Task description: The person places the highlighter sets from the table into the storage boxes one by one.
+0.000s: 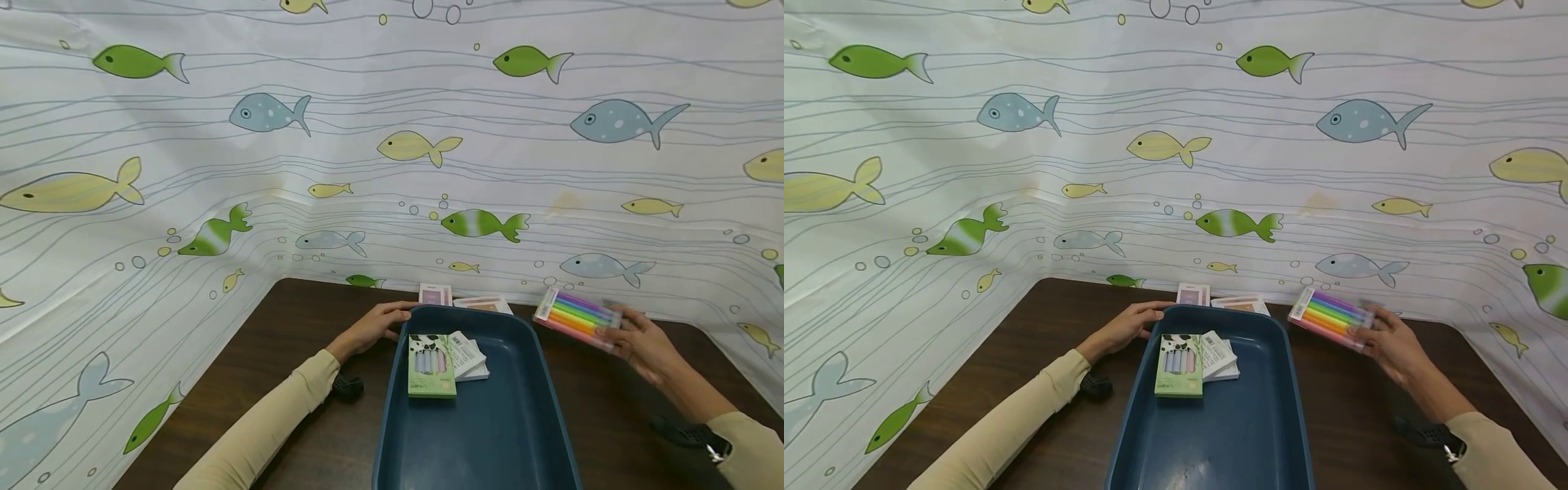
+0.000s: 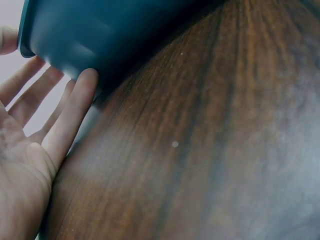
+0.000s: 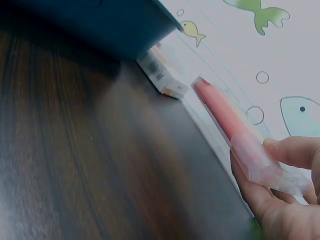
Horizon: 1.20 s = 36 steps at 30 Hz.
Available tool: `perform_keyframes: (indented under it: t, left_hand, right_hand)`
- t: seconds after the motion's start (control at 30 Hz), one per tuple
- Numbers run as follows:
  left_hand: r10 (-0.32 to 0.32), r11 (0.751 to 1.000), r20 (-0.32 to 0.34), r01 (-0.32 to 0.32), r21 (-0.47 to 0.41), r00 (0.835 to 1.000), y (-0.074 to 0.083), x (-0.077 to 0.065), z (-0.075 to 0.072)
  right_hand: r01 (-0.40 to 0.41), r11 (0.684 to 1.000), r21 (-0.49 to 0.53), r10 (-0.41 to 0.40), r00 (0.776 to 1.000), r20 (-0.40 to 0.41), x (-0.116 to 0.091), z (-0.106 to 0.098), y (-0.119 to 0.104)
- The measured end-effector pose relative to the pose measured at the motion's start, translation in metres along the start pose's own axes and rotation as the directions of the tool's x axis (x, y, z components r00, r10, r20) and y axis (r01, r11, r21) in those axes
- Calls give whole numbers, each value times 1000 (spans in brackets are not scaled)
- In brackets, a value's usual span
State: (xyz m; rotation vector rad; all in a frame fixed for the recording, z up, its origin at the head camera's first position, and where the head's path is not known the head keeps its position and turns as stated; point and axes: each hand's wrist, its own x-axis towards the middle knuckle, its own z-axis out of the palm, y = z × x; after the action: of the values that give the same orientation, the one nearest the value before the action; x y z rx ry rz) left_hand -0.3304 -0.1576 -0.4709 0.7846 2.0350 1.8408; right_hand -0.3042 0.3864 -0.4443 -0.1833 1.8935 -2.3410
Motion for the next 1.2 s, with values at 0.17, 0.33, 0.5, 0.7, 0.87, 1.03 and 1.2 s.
perform_keyframes:
  t: [0.17,0.33,0.5,0.7,0.87,1.03,1.2]
  left_hand:
    - [1,1000,4,-1,14,1000,-1,0,0]
    - [-3,1000,0,3,10,1000,-2,-1,0]
    - [-6,1000,4,6,9,1000,-3,-2,-1]
    - [2,1000,-3,-2,11,1000,-1,0,0]
    - [1,1000,-1,-1,6,1000,-1,0,0]
    - [3,1000,5,-3,2,1000,-1,0,0]
    - [17,1000,7,-17,-7,1000,-1,0,0]
  right_hand:
    - [-4,1000,-9,4,1000,-7,-1,6,-5]
    - [6,1000,-7,-6,1000,2,-1,15,-10]
    - [25,999,35,-26,999,37,-2,21,-14]
    - [49,997,63,-52,997,57,-2,29,-19]
    - [36,997,65,-39,998,40,-3,31,-22]
    - [44,997,69,-48,997,52,-3,35,-23]
    - [63,994,88,-70,994,82,-5,39,-22]
